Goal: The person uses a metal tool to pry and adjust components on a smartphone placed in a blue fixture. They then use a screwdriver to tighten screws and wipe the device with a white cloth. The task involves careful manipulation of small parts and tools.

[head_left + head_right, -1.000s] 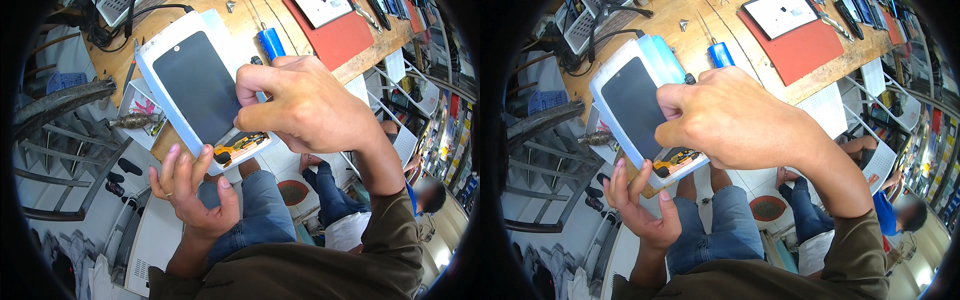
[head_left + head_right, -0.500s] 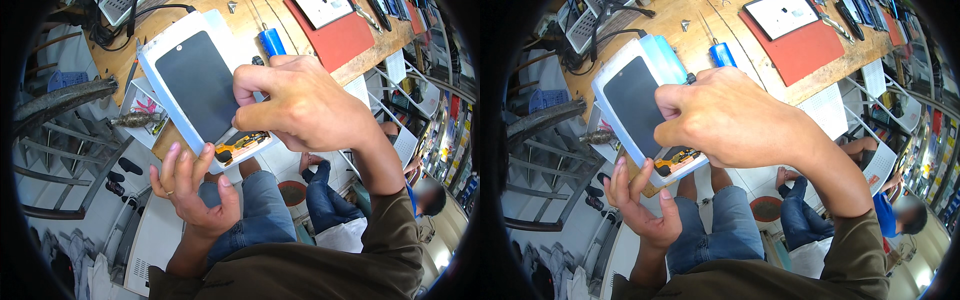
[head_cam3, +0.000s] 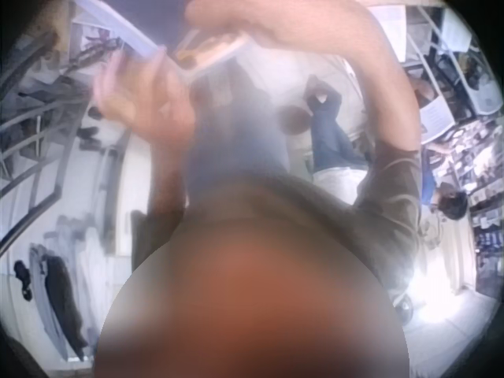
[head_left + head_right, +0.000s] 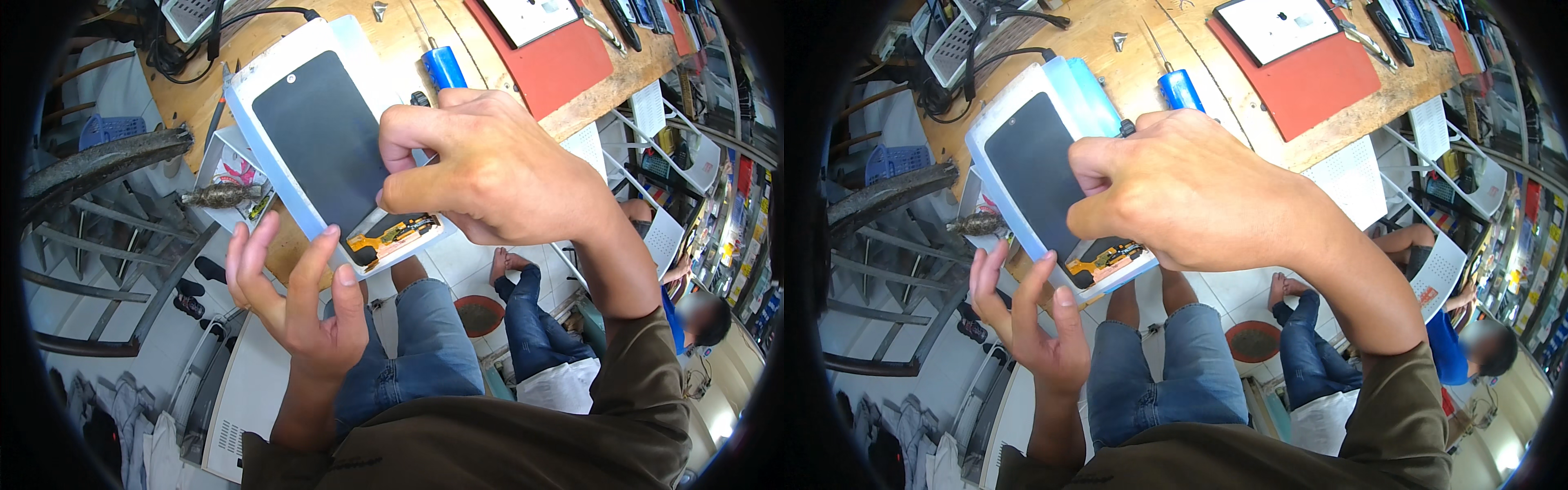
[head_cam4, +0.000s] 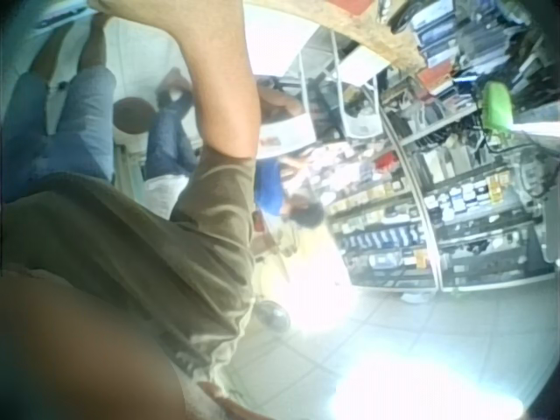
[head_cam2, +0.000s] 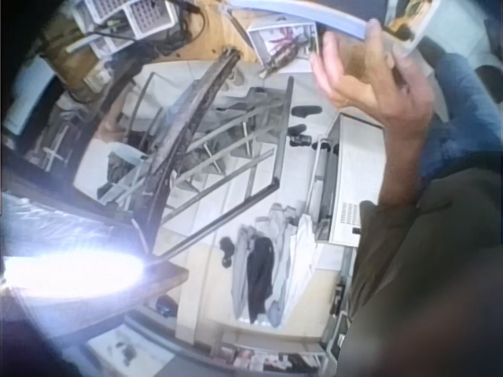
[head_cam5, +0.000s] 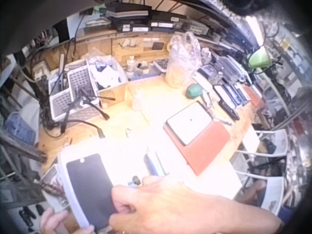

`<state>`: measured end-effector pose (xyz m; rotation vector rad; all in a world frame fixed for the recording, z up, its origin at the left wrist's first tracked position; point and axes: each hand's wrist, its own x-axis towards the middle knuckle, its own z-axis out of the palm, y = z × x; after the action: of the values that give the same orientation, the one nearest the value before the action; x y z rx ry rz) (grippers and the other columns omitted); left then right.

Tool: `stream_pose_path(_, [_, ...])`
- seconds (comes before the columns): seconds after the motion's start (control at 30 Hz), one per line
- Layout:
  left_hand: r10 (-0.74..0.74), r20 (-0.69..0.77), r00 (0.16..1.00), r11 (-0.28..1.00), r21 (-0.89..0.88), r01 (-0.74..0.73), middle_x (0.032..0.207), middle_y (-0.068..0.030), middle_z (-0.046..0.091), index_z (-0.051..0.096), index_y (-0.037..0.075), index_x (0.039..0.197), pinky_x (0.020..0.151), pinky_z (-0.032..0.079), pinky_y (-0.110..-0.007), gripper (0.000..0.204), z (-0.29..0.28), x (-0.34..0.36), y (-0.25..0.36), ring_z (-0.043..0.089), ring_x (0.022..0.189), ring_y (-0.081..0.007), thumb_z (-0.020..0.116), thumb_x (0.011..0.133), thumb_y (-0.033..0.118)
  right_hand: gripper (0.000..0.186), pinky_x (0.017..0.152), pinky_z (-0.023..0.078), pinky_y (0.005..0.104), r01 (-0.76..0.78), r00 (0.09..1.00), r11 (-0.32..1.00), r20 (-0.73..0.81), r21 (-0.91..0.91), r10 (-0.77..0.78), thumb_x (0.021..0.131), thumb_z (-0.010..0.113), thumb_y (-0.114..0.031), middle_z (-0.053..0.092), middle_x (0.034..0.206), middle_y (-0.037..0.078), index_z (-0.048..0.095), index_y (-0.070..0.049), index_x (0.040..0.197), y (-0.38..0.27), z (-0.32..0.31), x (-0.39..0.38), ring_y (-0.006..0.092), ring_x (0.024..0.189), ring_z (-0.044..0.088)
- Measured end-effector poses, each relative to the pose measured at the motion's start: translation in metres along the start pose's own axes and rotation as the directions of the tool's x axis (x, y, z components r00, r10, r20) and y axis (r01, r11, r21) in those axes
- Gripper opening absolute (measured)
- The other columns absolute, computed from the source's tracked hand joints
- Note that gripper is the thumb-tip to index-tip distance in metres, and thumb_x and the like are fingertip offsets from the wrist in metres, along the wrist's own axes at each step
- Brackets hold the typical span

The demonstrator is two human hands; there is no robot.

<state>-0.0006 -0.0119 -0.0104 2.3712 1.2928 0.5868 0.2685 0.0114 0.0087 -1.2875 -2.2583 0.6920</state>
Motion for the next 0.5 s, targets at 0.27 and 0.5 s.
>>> stream_pose_path(0.27, [-0.128, 0.019, 0.992, 0.931, -0.343, 0.126, 0.158, -0.0326, 0.037, 0.075, 0.011, 0.121, 0.122, 0.023, -0.059, 0.026, 0.012, 0.006, -0.006, 0.033, 0.149, -0.0477, 0.07, 0.097, 0.018, 0.023, 0.066, 0.046, 0.039, 0.005, 0.999, 1.0, 0.044, -0.015, -0.004, 0.071, 0.077, -0.007, 0.056, 0.093, 0.001, 0.077, -0.014, 0.093, 0.002, -0.003, -0.004, 0.0247, 0.074, 0.059])
stream_pose_path(0.5, [-0.131, 0.015, 0.991, 0.912, -0.391, 0.126, 0.157, -0.0348, 0.037, 0.074, 0.01, 0.122, 0.122, 0.025, -0.057, 0.028, 0.014, 0.005, -0.007, 0.034, 0.149, -0.0463, 0.07, 0.095, 0.015, 0.026, 0.068, 0.047, 0.0388, -0.04, 0.996, 0.999, 0.074, -0.02, 0.041, 0.069, 0.078, -0.005, 0.056, 0.093, 0.001, 0.077, -0.012, 0.094, 0.002, -0.015, -0.009, 0.0239, 0.077, 0.062])
